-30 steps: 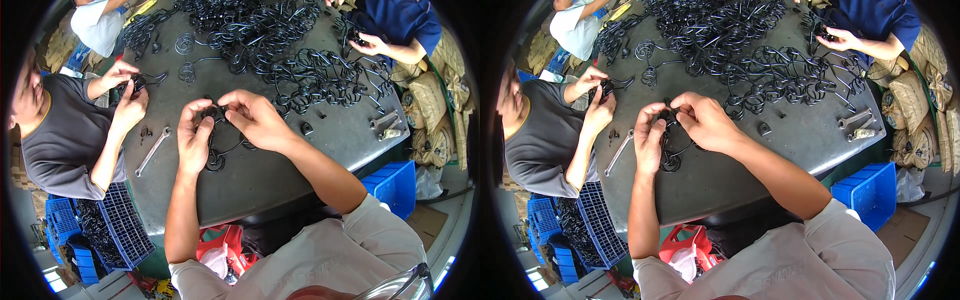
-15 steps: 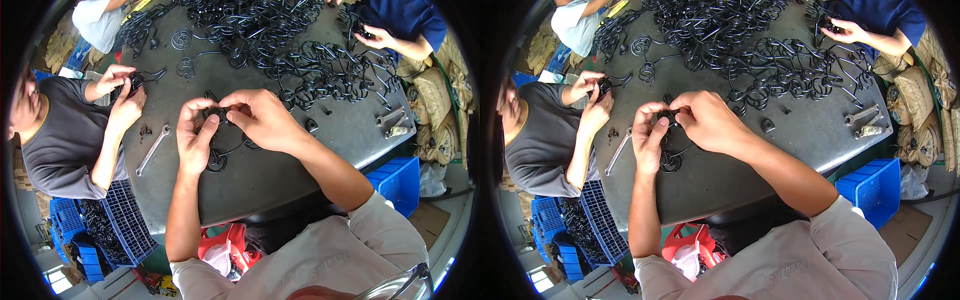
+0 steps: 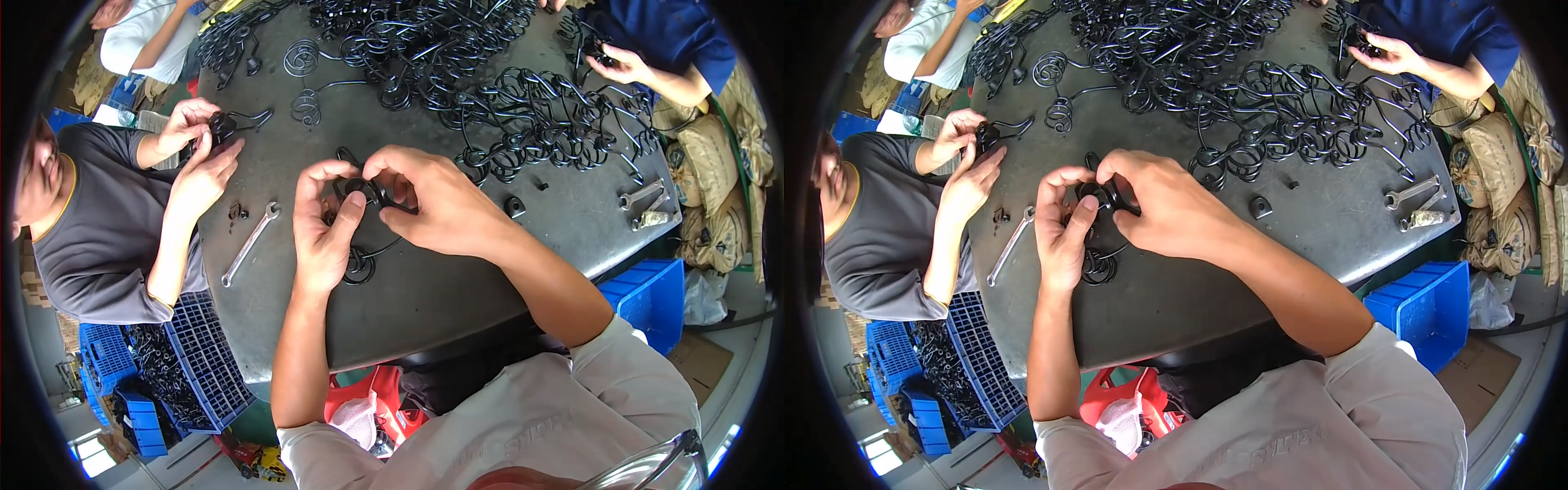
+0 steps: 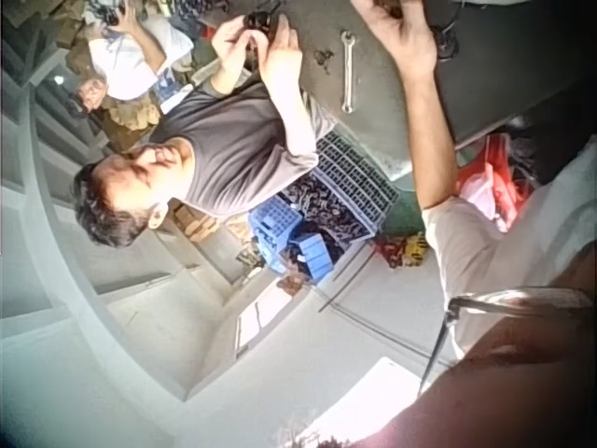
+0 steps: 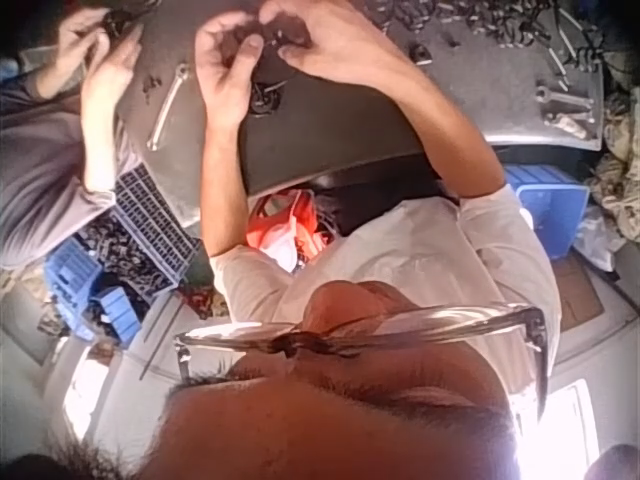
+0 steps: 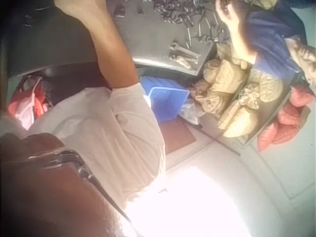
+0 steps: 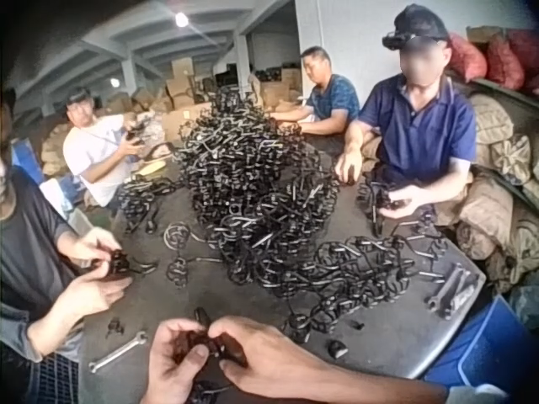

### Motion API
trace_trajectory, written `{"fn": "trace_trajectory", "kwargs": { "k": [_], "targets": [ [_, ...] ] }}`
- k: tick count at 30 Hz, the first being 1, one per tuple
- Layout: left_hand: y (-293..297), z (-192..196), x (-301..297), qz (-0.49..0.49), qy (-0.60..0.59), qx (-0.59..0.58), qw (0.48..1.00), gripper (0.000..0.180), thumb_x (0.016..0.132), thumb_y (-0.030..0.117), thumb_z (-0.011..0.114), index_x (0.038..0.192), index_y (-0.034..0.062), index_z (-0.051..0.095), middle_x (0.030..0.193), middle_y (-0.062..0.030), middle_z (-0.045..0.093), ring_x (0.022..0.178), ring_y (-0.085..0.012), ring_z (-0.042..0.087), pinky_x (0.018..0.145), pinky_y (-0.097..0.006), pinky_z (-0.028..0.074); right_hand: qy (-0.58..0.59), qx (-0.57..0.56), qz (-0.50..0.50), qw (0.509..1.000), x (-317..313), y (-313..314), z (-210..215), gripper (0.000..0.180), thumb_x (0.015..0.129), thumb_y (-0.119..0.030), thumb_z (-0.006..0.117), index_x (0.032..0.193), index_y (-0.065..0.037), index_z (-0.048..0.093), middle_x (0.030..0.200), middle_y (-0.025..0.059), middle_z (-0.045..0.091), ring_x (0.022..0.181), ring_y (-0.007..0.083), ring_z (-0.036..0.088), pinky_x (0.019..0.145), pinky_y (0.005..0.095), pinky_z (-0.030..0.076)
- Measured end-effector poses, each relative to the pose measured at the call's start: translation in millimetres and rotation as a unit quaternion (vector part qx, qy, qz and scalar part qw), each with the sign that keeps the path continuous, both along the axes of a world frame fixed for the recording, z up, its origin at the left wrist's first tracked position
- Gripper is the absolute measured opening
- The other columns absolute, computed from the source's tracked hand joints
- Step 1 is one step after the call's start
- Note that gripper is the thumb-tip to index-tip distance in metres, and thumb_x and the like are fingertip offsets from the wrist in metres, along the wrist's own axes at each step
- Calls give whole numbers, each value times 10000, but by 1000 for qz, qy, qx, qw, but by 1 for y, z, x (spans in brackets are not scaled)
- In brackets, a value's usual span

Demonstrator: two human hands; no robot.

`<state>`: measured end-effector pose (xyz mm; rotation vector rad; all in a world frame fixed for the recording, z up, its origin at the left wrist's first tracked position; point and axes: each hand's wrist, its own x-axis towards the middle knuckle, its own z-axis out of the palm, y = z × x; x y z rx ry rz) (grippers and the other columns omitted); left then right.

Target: Manually assembling wire frames with plastic housings and spring components at a shared workbench.

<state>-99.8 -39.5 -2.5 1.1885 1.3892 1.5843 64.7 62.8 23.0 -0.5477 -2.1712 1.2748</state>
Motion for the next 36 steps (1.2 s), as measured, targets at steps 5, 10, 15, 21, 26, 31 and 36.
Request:
{"fn": "trace_trajectory", "kwargs": {
  "k": [5, 10, 15, 21, 26, 31, 36],
  "targets": [
    [-4, 4, 5, 37, 8, -18, 999, 400, 957, 49, 610, 1327, 70, 458, 1241, -44, 499, 881, -57, 508, 739, -206, 417, -7, 39, 1, 999, -2, -3, -4, 414, 782, 41, 720, 1135, -41, 521, 774, 101, 589, 670, 225, 620, 618, 366, 502],
    [-12, 7, 1, 45, -32, -46, 997, 493, 965, 376, 554, 1353, 97, 431, 1273, -44, 442, 884, -67, 471, 730, -223, 391, -8, 25, -8, 1000, -2, -6, -5, 395, 798, 39, 726, 1124, -37, 514, 740, 104, 596, 634, 225, 622, 589, 360, 495],
    [-18, 14, 3, 68, -100, -81, 989, 438, 1015, 419, 508, 1314, 102, 467, 1227, -43, 481, 853, -79, 512, 707, -231, 401, -1, 12, -7, 1000, 0, -8, -6, 398, 803, 50, 722, 1135, -37, 518, 739, 97, 615, 624, 202, 626, 584, 345, 493],
    [-26, 31, -14, 32, -57, -219, 974, 546, 1036, 563, 445, 996, 44, 607, 878, -19, 573, 675, -91, 521, 578, -251, 397, -1, 7, -10, 1000, 0, -7, -5, 396, 803, 54, 721, 1133, -31, 519, 738, 93, 621, 625, 200, 631, 590, 339, 501],
    [-24, 30, -9, 26, 78, -278, 957, 620, 1002, 571, 530, 723, 19, 583, 624, 13, 495, 608, -94, 435, 557, -278, 335, -8, -12, 1, 1000, 0, -9, 1, 377, 768, 65, 694, 1090, 22, 503, 748, 183, 616, 704, 373, 666, 635, 451, 495],
    [-17, 17, -1, 57, 75, -213, 972, 554, 969, 467, 642, 691, 2, 526, 615, 17, 443, 624, -92, 378, 549, -306, 304, 1, 11, -7, 1000, 1, -8, -1, 360, 756, 54, 689, 1068, 31, 511, 738, 177, 613, 677, 373, 651, 628, 450, 495],
    [-15, 9, 0, 64, 64, -176, 980, 532, 941, 430, 692, 665, 9, 520, 594, 19, 440, 602, -82, 381, 529, -299, 289, -18, -13, 14, 1000, 7, -2, 3, 338, 775, 63, 668, 1084, 16, 539, 777, 131, 634, 696, 267, 653, 635, 373, 511]
  ]
}}
